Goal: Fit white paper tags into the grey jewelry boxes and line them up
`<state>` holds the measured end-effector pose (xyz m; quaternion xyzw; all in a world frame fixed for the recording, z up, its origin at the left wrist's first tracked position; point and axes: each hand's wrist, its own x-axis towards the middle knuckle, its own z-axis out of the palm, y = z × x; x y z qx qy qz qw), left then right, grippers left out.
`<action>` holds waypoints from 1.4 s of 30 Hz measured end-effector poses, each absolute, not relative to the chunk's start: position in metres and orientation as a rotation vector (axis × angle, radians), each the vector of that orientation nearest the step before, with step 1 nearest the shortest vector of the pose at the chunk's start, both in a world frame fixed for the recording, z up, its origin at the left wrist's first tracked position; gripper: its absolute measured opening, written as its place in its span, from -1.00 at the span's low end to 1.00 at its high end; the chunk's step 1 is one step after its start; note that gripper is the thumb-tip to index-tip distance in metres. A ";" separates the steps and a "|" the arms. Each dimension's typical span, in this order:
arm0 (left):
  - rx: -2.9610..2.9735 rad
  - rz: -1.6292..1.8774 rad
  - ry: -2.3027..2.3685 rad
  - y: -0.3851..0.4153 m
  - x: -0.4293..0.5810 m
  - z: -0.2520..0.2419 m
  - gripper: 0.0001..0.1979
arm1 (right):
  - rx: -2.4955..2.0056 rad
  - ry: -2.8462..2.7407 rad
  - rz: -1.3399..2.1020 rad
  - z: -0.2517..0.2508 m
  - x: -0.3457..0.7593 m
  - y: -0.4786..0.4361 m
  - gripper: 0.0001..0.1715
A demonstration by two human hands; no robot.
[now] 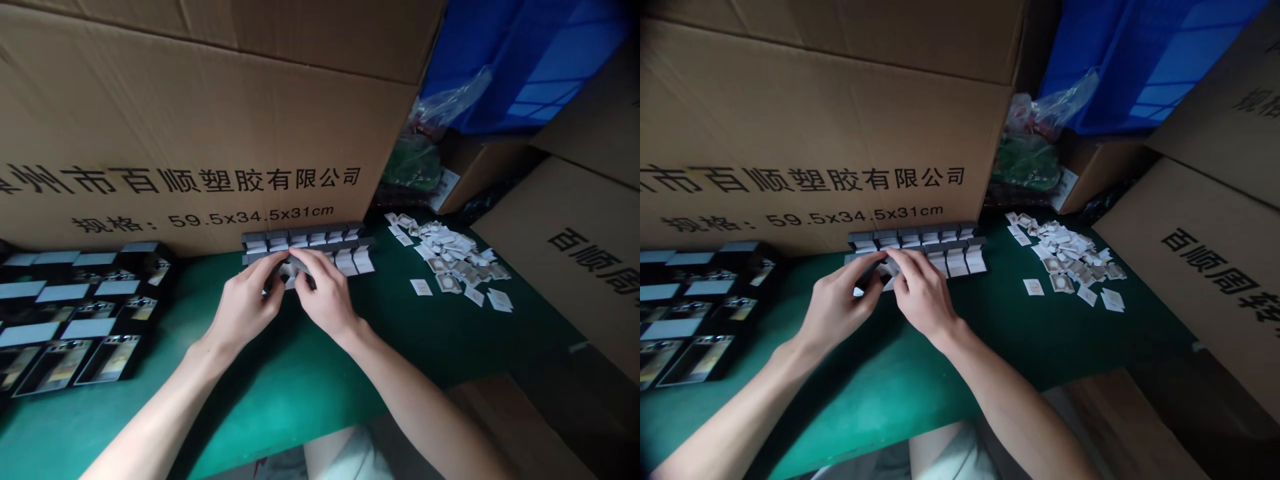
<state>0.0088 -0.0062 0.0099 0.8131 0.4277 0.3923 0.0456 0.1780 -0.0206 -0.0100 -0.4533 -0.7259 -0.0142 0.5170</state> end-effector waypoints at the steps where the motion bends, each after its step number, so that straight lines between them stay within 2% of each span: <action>1: 2.475 1.198 1.308 -0.006 0.010 0.009 -0.57 | -1.079 -1.742 -0.039 -0.011 0.178 -0.020 -0.49; 19: 2.195 1.238 1.444 -0.018 0.022 0.016 -0.61 | -0.991 -1.711 -0.151 -0.009 0.180 -0.021 -0.52; 23: 1.965 1.214 1.428 -0.019 0.024 0.019 -0.62 | -0.994 -1.661 -0.137 -0.008 0.180 -0.022 -0.49; 26: 1.599 1.229 1.245 -0.018 0.027 0.021 -0.63 | -1.002 -1.581 -0.010 -0.005 0.178 -0.023 -0.49; 31: 1.264 1.225 1.023 -0.012 0.027 0.020 -0.54 | -1.029 -1.468 0.363 -0.004 0.173 -0.022 -0.39; 35: 1.211 1.177 0.900 -0.010 0.023 0.016 -0.44 | -1.011 -1.385 0.557 -0.006 0.172 -0.019 -0.43; 42: 1.367 1.082 0.819 -0.013 0.022 0.015 -0.40 | -1.001 -1.216 0.707 -0.003 0.171 -0.018 -0.49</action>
